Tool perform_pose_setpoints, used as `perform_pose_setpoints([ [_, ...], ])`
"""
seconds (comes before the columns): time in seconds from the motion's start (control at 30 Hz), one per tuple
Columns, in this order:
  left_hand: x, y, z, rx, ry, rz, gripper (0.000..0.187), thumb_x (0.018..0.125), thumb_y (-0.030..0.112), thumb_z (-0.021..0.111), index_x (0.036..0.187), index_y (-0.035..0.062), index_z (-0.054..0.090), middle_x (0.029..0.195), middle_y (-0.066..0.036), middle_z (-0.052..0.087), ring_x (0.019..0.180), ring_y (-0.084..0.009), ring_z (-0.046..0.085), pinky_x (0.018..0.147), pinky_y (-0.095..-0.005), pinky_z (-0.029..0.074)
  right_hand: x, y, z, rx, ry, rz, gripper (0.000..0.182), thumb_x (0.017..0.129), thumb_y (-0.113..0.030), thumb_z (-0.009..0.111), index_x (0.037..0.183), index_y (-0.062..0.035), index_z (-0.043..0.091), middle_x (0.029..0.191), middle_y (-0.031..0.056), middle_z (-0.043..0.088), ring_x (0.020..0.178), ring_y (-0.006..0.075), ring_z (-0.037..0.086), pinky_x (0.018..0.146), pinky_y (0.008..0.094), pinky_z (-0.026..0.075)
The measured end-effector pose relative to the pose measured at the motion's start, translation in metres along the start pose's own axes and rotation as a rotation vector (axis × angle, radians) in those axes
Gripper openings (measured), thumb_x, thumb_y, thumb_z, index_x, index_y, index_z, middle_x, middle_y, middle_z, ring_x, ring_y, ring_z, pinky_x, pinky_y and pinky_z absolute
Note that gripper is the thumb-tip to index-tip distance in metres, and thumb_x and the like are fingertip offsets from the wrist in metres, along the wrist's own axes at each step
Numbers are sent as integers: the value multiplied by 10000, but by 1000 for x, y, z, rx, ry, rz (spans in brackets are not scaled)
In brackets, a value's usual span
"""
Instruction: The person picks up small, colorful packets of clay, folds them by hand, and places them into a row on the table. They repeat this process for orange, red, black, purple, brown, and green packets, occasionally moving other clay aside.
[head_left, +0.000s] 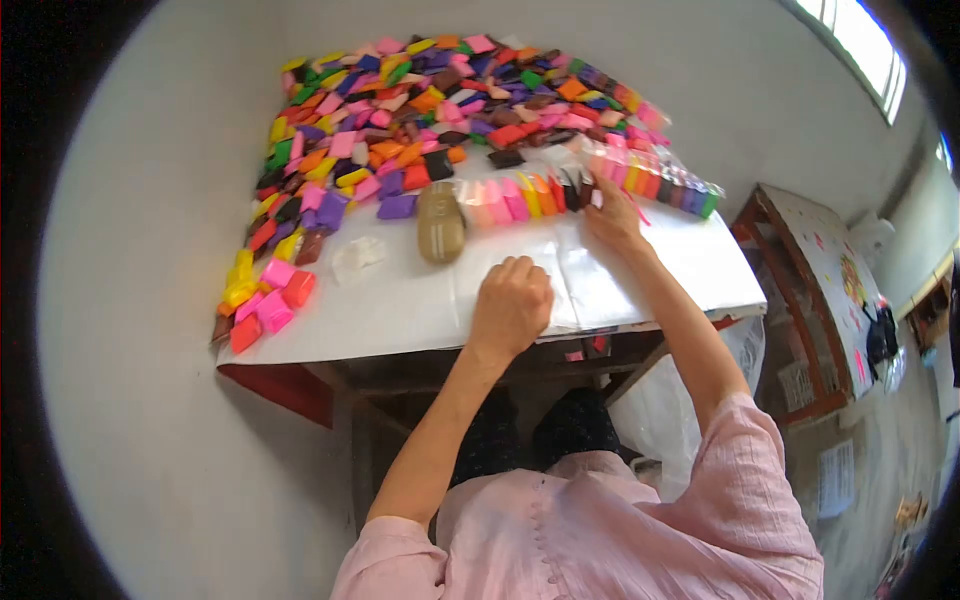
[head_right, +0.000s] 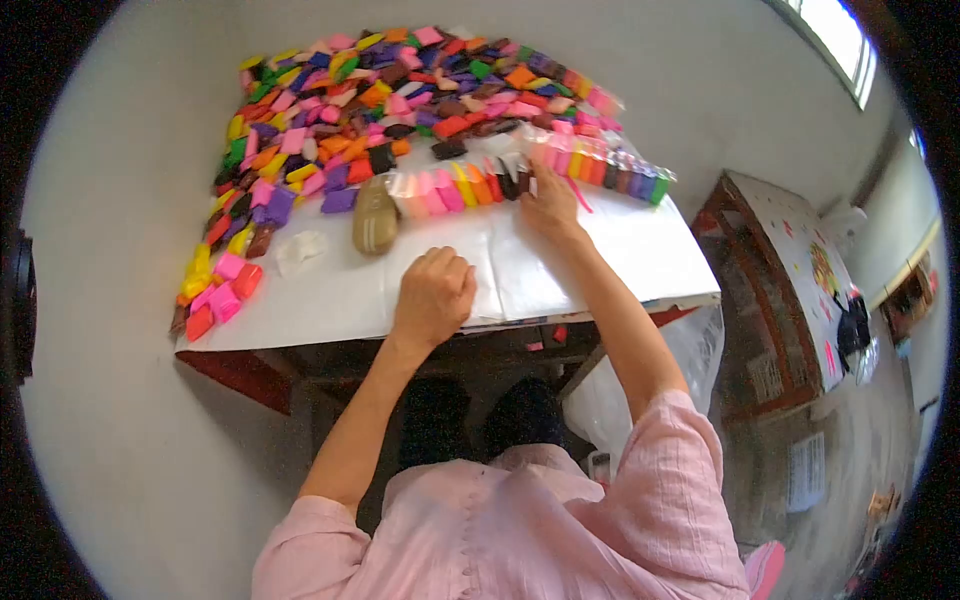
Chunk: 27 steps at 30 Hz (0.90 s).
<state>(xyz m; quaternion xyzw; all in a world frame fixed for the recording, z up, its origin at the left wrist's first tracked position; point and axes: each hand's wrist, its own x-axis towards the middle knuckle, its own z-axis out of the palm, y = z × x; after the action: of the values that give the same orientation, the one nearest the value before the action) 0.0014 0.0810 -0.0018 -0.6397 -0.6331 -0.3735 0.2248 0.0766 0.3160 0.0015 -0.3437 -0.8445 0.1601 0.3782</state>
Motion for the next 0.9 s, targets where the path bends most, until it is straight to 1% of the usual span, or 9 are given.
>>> perform_pose_setpoints([
  [0.23,1,-1,-4,-59,53,35,92,790,72,625,738,14,577,752,-136,561,744,-316,568,698,-416,469,4,3,-5,-13,-75,20,536,804,-166,572,1329,-80,506,1269,166,589,1205,328,535,1020,412,409],
  [0.33,3,-12,-20,-184,162,-11,56,795,52,619,771,22,579,762,-139,568,747,-327,569,692,-413,461,6,3,-6,-5,-88,9,567,777,-140,568,1335,-71,493,1257,174,590,1194,338,539,1011,417,416],
  [0.4,1,-37,-35,-195,250,-178,39,836,70,608,836,32,600,812,-154,596,787,-346,591,700,-419,470,9,14,2,12,-53,-54,585,762,-128,567,1337,-67,484,1235,184,597,1173,349,548,997,423,425],
  [0.43,3,-58,-48,71,222,-213,58,854,85,597,860,31,615,836,-155,616,803,-331,606,711,-410,480,9,12,1,-28,-54,-85,589,761,-123,566,1341,-66,478,1224,191,599,1156,355,555,988,428,429],
  [0.5,7,-106,-66,48,339,-327,79,836,100,586,849,26,612,822,-149,614,806,-344,597,739,-425,475,6,4,-2,-110,-55,-139,597,760,-113,565,1347,-64,467,1202,205,603,1122,366,570,969,439,439],
  [0.57,6,-158,-86,253,305,-390,124,828,118,601,912,27,605,874,-166,621,859,-341,605,768,-437,474,7,8,5,-156,-6,-194,598,762,-109,572,1348,-70,460,1168,207,612,1077,372,588,935,452,451],
  [0.67,3,-223,-99,645,313,-255,302,808,218,658,1026,18,598,977,-188,629,943,-370,583,835,-481,452,7,4,6,-212,-16,-195,590,766,-107,580,1342,-77,456,1126,199,621,1020,377,608,888,465,465],
  [0.8,12,-239,-99,834,126,-391,437,814,318,678,1101,-1,596,1045,-189,629,1033,-371,558,873,-497,427,9,16,14,-233,54,-279,553,763,-98,584,1304,-73,469,1069,200,620,963,372,622,810,471,482],
  [0.9,18,-236,-97,903,-14,-542,473,822,374,675,1103,0,603,1078,-183,634,1072,-356,548,885,-506,411,3,0,2,-260,-45,-167,589,759,-99,576,1333,-75,446,1144,193,592,1066,374,584,914,448,459],
])
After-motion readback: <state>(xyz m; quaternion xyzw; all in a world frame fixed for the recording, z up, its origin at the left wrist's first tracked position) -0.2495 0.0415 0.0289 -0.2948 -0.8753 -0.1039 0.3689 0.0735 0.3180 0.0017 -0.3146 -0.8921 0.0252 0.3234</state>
